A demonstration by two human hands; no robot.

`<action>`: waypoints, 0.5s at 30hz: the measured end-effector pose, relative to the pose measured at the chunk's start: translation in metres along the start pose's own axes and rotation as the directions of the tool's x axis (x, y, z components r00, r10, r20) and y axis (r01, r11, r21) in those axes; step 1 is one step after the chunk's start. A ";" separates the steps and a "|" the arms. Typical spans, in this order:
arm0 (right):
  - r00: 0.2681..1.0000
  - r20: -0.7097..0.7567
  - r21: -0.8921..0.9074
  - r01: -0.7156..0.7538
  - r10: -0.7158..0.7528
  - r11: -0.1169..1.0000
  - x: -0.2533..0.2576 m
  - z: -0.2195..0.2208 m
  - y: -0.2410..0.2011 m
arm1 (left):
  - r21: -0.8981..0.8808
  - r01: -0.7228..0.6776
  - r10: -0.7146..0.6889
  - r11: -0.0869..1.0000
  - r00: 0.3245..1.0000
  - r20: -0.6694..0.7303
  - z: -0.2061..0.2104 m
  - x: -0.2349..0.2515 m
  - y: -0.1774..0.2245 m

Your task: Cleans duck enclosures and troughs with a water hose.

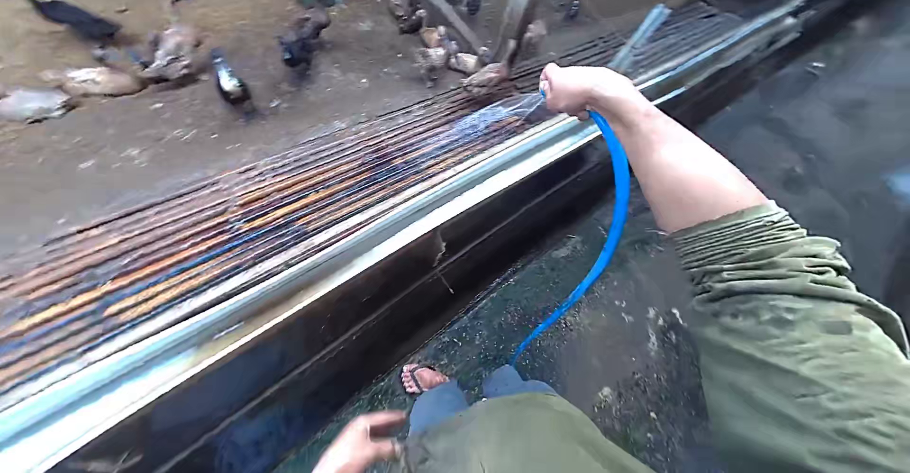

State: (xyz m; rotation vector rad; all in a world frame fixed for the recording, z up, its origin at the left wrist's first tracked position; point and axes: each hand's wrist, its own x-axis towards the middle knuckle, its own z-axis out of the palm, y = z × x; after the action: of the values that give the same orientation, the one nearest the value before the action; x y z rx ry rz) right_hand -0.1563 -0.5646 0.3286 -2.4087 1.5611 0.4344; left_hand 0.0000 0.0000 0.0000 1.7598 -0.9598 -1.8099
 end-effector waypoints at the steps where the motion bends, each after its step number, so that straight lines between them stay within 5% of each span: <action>1: 1.000 -0.014 -0.005 -0.015 0.015 1.000 -0.011 -0.008 0.023 | 0.127 0.020 -0.007 0.992 0.994 -0.109 -0.009 0.031 0.029; 4: 0.996 -0.049 0.014 -0.072 0.072 0.997 -0.047 -0.027 0.087 | 0.257 -0.043 0.101 0.966 0.971 -0.218 0.040 0.110 0.153; 7: 0.988 -0.098 0.072 -0.115 0.122 0.991 -0.076 -0.041 0.145 | 0.173 -0.201 0.199 0.964 0.980 0.031 0.164 0.174 0.253; 11: 0.977 -0.144 0.168 -0.131 0.156 0.977 -0.124 -0.056 0.211 | 0.316 -0.245 0.164 0.917 0.951 0.262 0.337 0.269 0.289; 15: 0.962 -0.158 0.342 -0.156 0.221 0.927 -0.166 -0.066 0.283 | 0.397 -0.250 0.224 0.883 0.968 0.112 0.450 0.316 0.293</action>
State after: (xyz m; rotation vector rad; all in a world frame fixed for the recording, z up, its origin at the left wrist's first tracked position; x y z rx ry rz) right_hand -0.4719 -0.5616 0.4406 -2.1063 1.7943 -0.0330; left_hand -0.5181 -0.3452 -0.0220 1.7230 -1.6023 -1.5959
